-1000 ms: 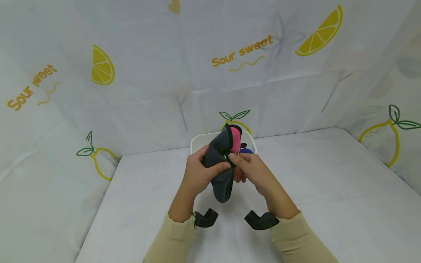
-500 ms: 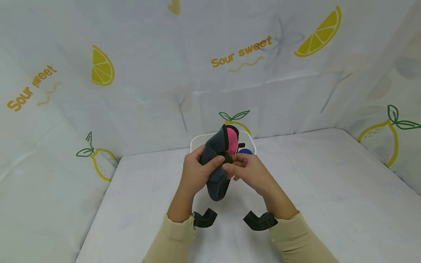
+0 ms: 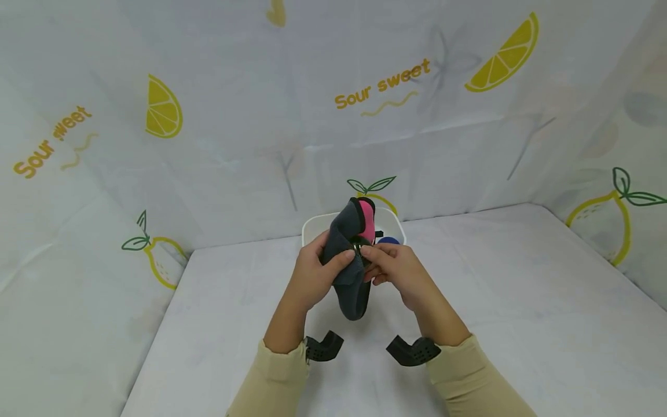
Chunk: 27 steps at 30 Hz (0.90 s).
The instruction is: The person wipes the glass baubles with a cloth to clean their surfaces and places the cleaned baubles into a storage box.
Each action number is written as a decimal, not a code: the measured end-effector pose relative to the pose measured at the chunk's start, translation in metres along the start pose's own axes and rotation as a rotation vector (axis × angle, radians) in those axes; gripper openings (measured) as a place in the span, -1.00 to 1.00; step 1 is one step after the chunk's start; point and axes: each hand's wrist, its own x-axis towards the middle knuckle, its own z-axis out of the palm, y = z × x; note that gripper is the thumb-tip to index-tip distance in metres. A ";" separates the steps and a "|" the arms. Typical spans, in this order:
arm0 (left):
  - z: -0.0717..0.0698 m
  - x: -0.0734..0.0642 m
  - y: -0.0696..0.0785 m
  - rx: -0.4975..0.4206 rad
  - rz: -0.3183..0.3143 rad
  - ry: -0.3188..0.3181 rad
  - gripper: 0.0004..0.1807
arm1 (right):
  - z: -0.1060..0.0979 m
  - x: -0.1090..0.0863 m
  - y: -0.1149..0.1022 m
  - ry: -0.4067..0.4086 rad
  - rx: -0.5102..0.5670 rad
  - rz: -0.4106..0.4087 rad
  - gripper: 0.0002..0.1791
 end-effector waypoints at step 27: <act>-0.012 0.002 0.003 -0.154 -0.193 -0.033 -0.45 | 0.005 -0.006 0.003 0.175 -0.289 -0.473 -0.33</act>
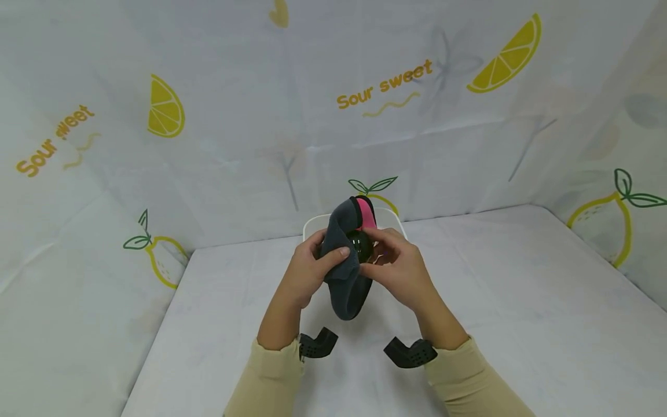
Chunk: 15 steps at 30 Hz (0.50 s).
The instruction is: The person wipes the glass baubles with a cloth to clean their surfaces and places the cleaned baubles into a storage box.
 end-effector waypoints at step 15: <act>0.002 0.001 -0.003 -0.029 0.080 0.068 -0.51 | 0.012 -0.003 -0.004 0.094 -0.176 -0.003 -0.32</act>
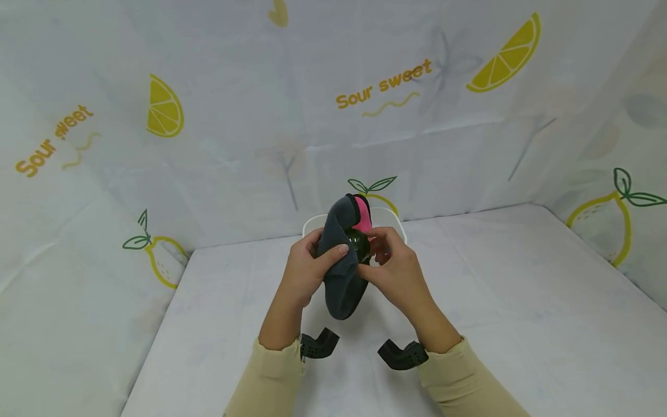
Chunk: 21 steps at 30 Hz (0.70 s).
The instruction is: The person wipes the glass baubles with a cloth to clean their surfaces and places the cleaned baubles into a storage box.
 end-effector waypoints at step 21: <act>0.007 0.000 -0.001 -0.010 0.088 0.091 -0.62 | -0.017 0.008 0.007 -0.260 0.166 0.080 -0.21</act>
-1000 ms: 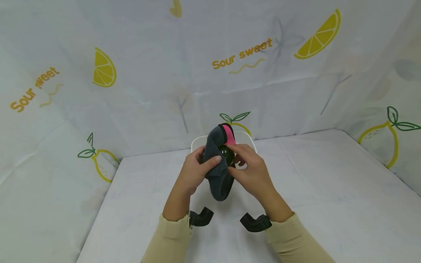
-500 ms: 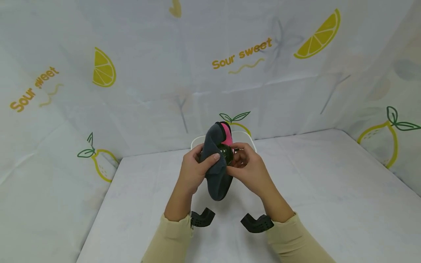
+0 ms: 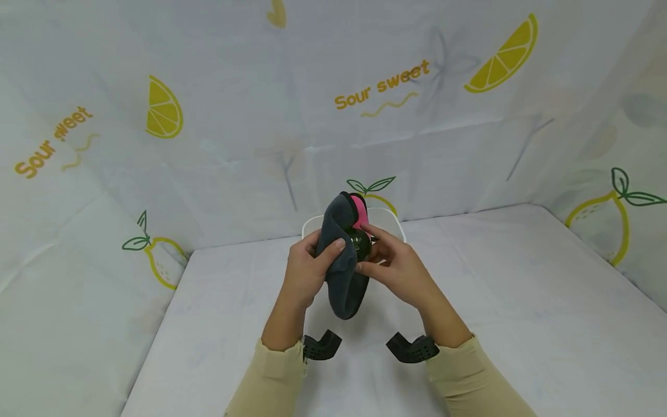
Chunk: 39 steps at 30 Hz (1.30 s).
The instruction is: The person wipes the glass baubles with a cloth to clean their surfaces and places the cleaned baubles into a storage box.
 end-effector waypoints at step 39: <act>-0.004 0.001 -0.002 -0.001 -0.086 -0.074 -0.65 | -0.015 -0.005 -0.008 -0.172 -0.063 -0.016 -0.22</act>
